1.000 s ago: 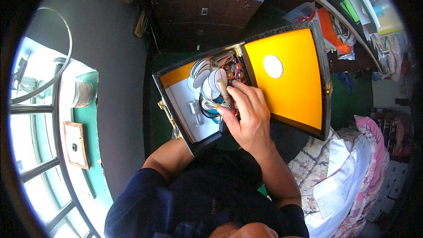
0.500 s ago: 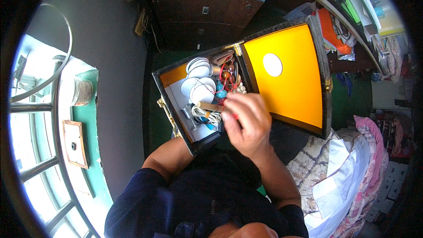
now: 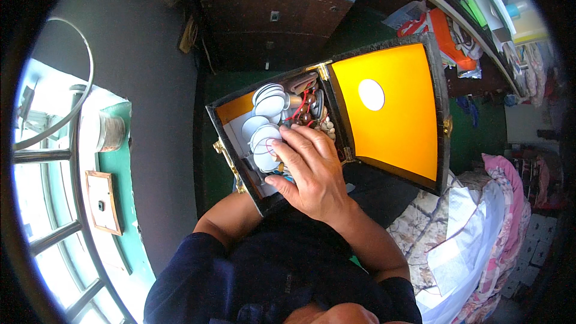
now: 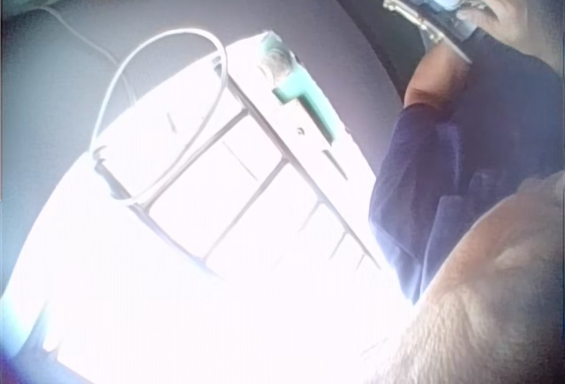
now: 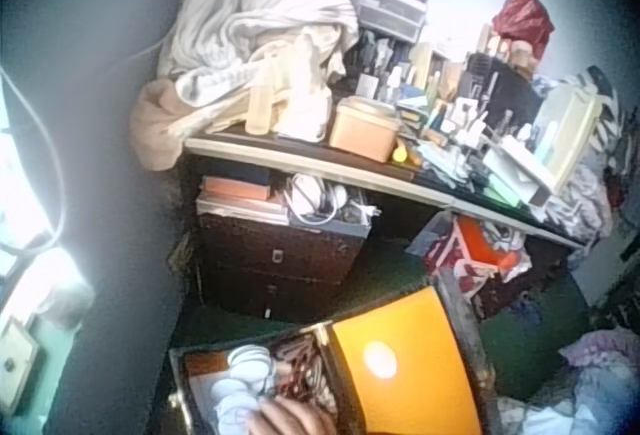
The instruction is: The person opens a small black box with a yellow interior and removes several small items, including a cylindrical object. They then place the box on the floor and examine the cylindrical object. Finally, they stand and sort through papers and envelopes on a cluttered desk.
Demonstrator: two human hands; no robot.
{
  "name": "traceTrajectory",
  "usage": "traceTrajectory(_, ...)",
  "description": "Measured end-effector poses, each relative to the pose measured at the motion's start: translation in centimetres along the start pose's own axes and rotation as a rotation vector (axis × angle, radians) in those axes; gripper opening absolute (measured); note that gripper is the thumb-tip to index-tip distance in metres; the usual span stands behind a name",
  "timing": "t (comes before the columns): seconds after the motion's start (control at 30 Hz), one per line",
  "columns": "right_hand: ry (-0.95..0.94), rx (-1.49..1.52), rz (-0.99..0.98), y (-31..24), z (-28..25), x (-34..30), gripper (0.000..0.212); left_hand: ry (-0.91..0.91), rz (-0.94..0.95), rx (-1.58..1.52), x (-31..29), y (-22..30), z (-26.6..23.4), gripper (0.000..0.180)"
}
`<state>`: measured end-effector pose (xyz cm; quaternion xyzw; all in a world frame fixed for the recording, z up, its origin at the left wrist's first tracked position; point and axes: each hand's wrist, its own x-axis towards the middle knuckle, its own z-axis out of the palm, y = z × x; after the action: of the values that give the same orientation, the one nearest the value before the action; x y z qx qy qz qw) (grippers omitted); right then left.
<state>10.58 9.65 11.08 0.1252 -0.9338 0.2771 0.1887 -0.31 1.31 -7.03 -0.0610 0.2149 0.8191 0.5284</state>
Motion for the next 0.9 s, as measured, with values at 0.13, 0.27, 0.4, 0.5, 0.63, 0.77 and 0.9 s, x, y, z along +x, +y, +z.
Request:
traceTrajectory(0.13, 0.050, 0.002, -0.018, 0.7, -0.8, 0.2, 0.053, 0.000, -0.008, 0.002, 0.3, -1.1, 0.4, 0.031)
traceTrajectory(0.27, 0.147, -0.094, 0.049, 2.3, -1.8, 2.5, 0.051, 0.000, -0.014, 0.004, -0.2, -0.8, -0.1, 0.031)
traceTrajectory(0.4, 0.059, -0.167, 0.025, 2.6, -1.6, 3.0, 0.056, -0.011, -0.019, 0.010, -0.4, -1.3, 0.2, 0.031)
traceTrajectory(0.5, 0.000, -0.085, 0.026, 1.9, -1.6, 2.2, 0.054, -0.012, -0.015, 0.006, -0.1, -1.3, 0.1, 0.031)
traceTrajectory(0.63, 0.020, -0.021, 0.002, 1.5, -1.3, 1.6, 0.052, -0.008, -0.016, 0.000, 0.0, -1.3, -0.2, 0.031)
traceTrajectory(0.77, 0.050, 0.006, -0.008, 1.6, -1.9, 1.4, 0.046, -0.008, -0.025, -0.004, 0.0, -1.7, -0.2, 0.031)
traceTrajectory(0.9, 0.169, -0.040, 0.059, 3.2, -2.9, 2.2, 0.024, -0.014, -0.033, -0.003, -0.1, -3.9, 0.5, 0.031)
